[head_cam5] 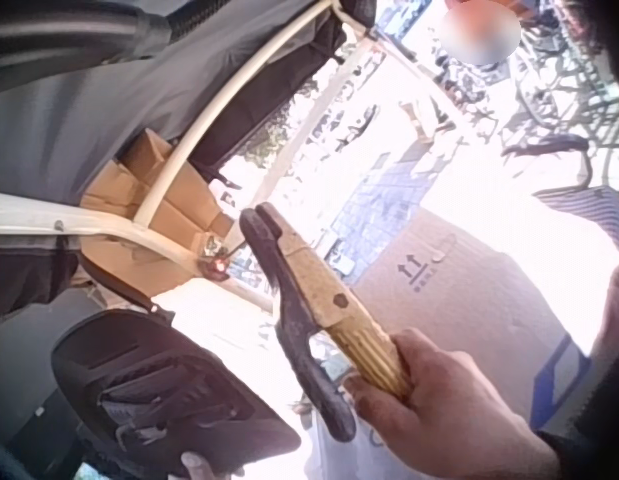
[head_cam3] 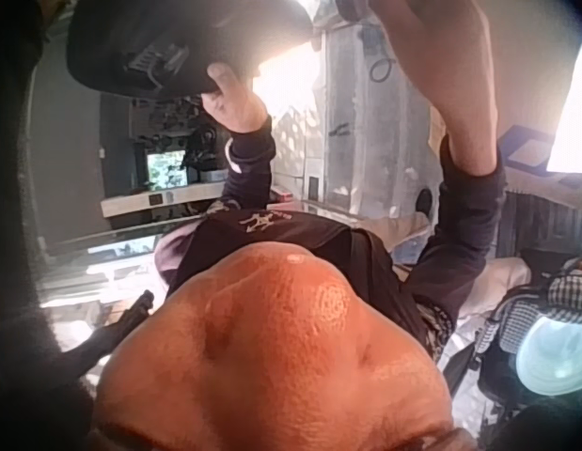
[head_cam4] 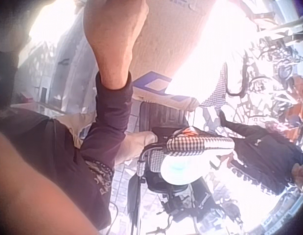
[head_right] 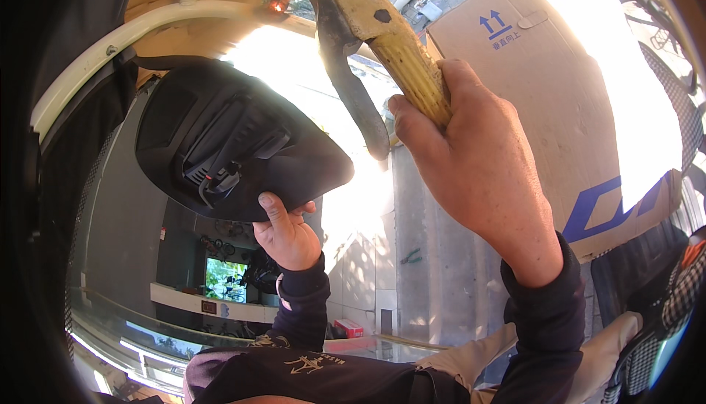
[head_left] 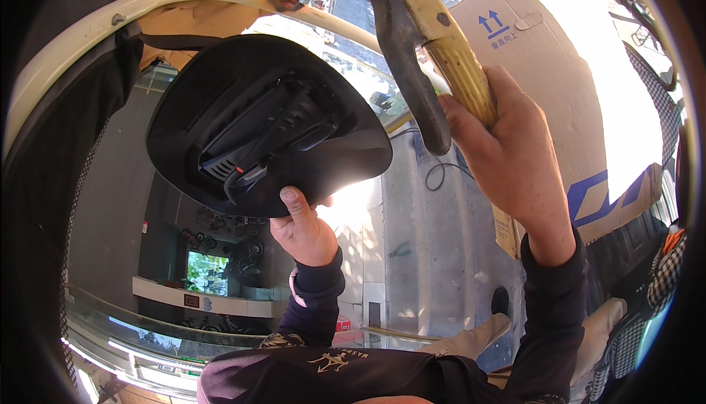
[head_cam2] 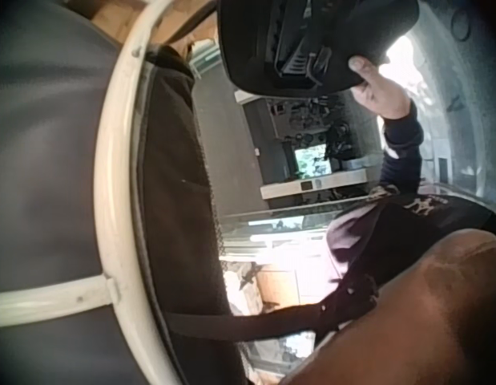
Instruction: The person holds a welding helmet and uses a welding torch to weld a metal frame, producing sparks. After welding, the person places the helmet on a shelf and then picks up and folds a cardboard box.
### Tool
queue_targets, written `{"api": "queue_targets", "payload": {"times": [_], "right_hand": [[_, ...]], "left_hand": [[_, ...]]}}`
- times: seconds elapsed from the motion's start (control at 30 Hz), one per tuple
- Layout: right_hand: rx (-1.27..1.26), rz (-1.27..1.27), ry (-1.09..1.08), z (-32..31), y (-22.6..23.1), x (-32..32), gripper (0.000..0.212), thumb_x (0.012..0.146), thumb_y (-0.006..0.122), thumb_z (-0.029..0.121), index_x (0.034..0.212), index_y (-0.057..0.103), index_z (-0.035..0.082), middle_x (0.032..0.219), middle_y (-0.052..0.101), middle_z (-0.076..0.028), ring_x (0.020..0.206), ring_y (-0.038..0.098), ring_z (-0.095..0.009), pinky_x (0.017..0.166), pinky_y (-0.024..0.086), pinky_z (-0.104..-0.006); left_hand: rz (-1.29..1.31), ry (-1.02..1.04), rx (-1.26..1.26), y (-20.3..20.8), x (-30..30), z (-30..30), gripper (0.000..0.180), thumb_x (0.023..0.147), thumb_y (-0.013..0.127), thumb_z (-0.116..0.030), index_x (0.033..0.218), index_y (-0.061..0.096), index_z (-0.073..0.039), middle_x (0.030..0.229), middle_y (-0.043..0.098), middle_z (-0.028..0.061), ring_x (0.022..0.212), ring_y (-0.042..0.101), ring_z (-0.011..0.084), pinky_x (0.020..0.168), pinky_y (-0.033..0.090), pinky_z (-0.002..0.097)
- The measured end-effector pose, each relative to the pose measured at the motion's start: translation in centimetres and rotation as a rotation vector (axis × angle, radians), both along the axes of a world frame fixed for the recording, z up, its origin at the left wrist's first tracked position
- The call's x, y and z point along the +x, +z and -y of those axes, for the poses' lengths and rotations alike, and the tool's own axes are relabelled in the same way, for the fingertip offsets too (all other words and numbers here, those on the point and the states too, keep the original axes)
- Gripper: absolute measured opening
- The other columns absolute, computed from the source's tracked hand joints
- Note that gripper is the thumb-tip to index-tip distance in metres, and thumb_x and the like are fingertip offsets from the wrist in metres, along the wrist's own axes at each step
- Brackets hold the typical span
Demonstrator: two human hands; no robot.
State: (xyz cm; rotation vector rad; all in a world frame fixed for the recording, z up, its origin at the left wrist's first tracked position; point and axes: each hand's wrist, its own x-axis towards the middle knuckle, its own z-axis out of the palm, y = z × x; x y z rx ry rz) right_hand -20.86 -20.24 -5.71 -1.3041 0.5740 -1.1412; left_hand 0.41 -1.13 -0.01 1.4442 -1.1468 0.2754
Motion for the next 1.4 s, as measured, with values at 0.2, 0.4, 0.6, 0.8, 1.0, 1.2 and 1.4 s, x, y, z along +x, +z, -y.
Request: {"api": "queue_targets", "payload": {"times": [0.2, 0.4, 0.6, 0.8, 1.0, 1.2, 1.4], "right_hand": [[-0.01, 0.006, -0.004, -0.1, -0.1, 0.1, 0.039, 0.102, 0.07, 0.029, 0.113, 0.065, -0.008, 0.077, 0.07, -0.025, 0.067, 0.07, -0.03, 0.069, 0.055, -0.0434], [0.03, 0.078, 0.03, -0.1, 0.0, 0.3, 0.031, 0.101, 0.071, 0.021, 0.112, 0.063, -0.007, 0.08, 0.069, -0.025, 0.07, 0.071, -0.032, 0.071, 0.054, -0.043], [-0.028, 0.105, -0.053, -1.2, -0.7, -1.3, 0.021, 0.104, 0.066, 0.01, 0.119, 0.063, -0.004, 0.089, 0.063, -0.006, 0.079, 0.061, -0.012, 0.075, 0.053, -0.0293], [0.102, 0.197, -0.094, -2.2, -2.6, -2.3, 0.032, 0.105, 0.072, 0.021, 0.124, 0.067, -0.004, 0.084, 0.068, -0.006, 0.072, 0.063, -0.011, 0.067, 0.052, -0.0308], [0.104, 0.141, -0.065, -2.1, -2.6, -3.6, 0.03, 0.109, 0.065, 0.018, 0.13, 0.063, -0.004, 0.081, 0.066, -0.004, 0.062, 0.06, -0.007, 0.055, 0.046, -0.0243], [0.069, 0.059, -0.103, -2.1, -3.2, -4.6, 0.028, 0.11, 0.061, 0.018, 0.128, 0.063, -0.003, 0.073, 0.062, -0.001, 0.051, 0.056, -0.005, 0.045, 0.042, -0.0213], [0.113, 0.068, -0.104, -2.1, -3.7, -5.1, 0.029, 0.107, 0.065, 0.019, 0.125, 0.065, -0.003, 0.073, 0.062, -0.001, 0.049, 0.055, -0.004, 0.044, 0.043, -0.0204]], "left_hand": [[0.022, -0.025, 0.023, -0.1, 0.1, -0.2, 0.039, 0.112, 0.063, -0.04, 0.123, 0.068, -0.002, 0.105, 0.077, 0.0074, 0.079, 0.071, 0.0165, 0.062, 0.054, 0.0286], [0.033, -0.014, 0.031, 0.1, 0.2, -0.2, 0.04, 0.112, 0.063, -0.04, 0.123, 0.068, -0.002, 0.105, 0.077, 0.0072, 0.079, 0.071, 0.0163, 0.062, 0.054, 0.0289], [0.021, 0.019, 0.009, -0.1, -0.3, 0.0, 0.046, 0.11, 0.064, -0.044, 0.123, 0.067, 0.0, 0.102, 0.076, 0.0087, 0.078, 0.069, 0.0169, 0.064, 0.053, 0.0295], [-0.006, -0.014, 0.018, -0.9, 0.2, -0.9, 0.053, 0.106, 0.07, -0.049, 0.121, 0.068, 0.003, 0.1, 0.076, 0.0111, 0.077, 0.068, 0.0177, 0.065, 0.052, 0.0303], [-0.075, -0.031, 0.039, -2.0, -0.7, -1.7, 0.05, 0.107, 0.07, -0.046, 0.122, 0.068, 0.002, 0.104, 0.077, 0.0117, 0.078, 0.069, 0.0186, 0.067, 0.053, 0.0313], [-0.179, -0.061, 0.122, -3.9, -1.8, -3.0, 0.043, 0.113, 0.06, -0.042, 0.121, 0.064, 0.0, 0.103, 0.075, 0.0113, 0.075, 0.07, 0.0187, 0.062, 0.055, 0.0315], [-0.609, -0.198, 0.222, -7.2, -4.2, -5.6, 0.037, 0.114, 0.056, -0.038, 0.128, 0.063, -0.005, 0.106, 0.076, 0.0113, 0.077, 0.072, 0.0221, 0.067, 0.058, 0.0365]]}}
